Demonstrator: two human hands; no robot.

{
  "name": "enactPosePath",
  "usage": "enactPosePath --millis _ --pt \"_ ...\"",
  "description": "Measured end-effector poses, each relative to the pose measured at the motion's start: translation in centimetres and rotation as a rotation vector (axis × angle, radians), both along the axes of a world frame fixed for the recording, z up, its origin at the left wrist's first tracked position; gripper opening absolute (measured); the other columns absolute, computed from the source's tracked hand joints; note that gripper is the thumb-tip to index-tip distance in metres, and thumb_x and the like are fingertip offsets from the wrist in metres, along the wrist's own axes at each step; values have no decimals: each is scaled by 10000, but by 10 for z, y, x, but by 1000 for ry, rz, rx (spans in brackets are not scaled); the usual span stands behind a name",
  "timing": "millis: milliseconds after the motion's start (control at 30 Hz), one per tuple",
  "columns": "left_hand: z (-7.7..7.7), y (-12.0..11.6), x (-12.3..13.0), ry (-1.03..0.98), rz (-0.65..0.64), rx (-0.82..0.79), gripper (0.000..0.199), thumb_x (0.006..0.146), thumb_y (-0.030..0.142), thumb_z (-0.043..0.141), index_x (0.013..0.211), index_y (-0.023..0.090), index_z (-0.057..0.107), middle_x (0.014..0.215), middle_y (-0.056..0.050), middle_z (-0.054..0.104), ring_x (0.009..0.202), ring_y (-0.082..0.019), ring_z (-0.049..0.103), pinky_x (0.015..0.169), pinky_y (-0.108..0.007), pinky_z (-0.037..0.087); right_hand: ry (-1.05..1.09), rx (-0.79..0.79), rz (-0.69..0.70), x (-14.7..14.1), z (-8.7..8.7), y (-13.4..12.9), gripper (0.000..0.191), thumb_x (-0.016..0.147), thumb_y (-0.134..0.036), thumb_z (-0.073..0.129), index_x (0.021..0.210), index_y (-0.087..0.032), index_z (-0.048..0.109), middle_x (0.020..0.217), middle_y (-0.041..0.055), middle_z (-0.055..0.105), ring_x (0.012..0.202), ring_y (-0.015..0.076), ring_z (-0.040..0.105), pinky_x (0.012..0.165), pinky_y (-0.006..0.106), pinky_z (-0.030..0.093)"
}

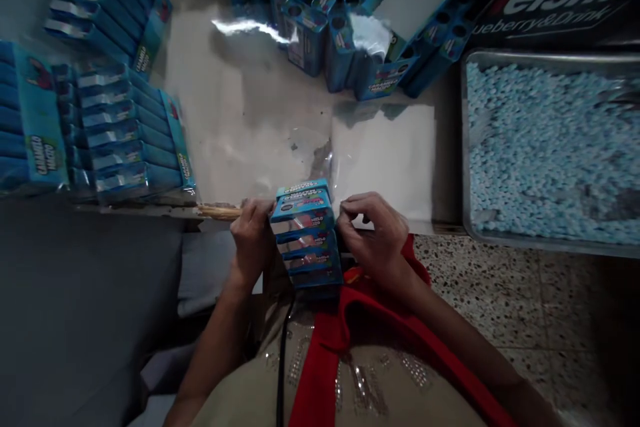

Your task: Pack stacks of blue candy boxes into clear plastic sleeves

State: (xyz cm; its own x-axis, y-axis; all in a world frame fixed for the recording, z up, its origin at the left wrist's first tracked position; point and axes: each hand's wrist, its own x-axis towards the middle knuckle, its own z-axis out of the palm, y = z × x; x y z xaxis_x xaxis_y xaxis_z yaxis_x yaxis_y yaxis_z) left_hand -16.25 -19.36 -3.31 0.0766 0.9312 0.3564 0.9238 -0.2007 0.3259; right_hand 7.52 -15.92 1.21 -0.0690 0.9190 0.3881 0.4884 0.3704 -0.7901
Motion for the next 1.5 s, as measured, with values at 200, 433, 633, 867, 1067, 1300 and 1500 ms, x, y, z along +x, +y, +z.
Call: enactPosePath --millis 200,433,633,867,1067,1300,1500 --pt "-1 -11 -2 -2 -3 0 160 941 188 585 955 219 741 890 -65 759 787 -182 722 719 -259 519 159 -324 -94 -17 -11 1 161 1009 -343 572 903 -237 513 710 -69 506 578 85 469 538 227 419" --pt "-6 -10 -7 -50 -81 63 177 927 201 625 1073 224 723 976 -78 771 802 -186 731 726 -257 507 -46 -226 -138 -12 -28 4 168 1001 -338 595 875 -242 542 664 -61 606 534 86 532 534 252 409" --pt "-6 -10 -8 -154 -73 21 147 946 229 645 1051 236 748 977 -85 761 805 -186 725 726 -262 488 -190 -156 -136 -7 -33 4 169 1045 -392 590 996 -233 618 738 -16 681 593 115 611 567 273 433" --pt "-11 -12 -9 -28 36 -82 166 937 332 628 984 231 750 922 -90 763 765 -190 715 711 -264 518 -351 81 -7 8 -33 14 107 1009 -224 634 921 -252 688 900 19 730 786 156 636 731 310 489" --pt "-8 -7 -8 -88 -15 -33 171 959 342 618 942 228 745 878 -81 765 748 -183 711 698 -266 509 -293 177 191 22 -41 24 119 1009 -218 624 906 -258 668 1019 13 768 885 164 654 804 320 534" --pt "-5 -5 -5 -32 -32 10 157 942 317 610 906 222 730 867 -82 764 739 -189 719 683 -273 518 -93 93 132 13 -46 24 171 1002 -226 613 831 -240 618 940 16 767 830 138 697 756 281 545" --pt "-1 -8 -9 -93 -23 -18 224 982 315 574 861 212 732 768 -65 719 647 -171 666 617 -270 474 -151 -18 77 8 -50 16 160 991 -213 652 832 -210 659 695 -15 696 602 114 607 615 250 439"
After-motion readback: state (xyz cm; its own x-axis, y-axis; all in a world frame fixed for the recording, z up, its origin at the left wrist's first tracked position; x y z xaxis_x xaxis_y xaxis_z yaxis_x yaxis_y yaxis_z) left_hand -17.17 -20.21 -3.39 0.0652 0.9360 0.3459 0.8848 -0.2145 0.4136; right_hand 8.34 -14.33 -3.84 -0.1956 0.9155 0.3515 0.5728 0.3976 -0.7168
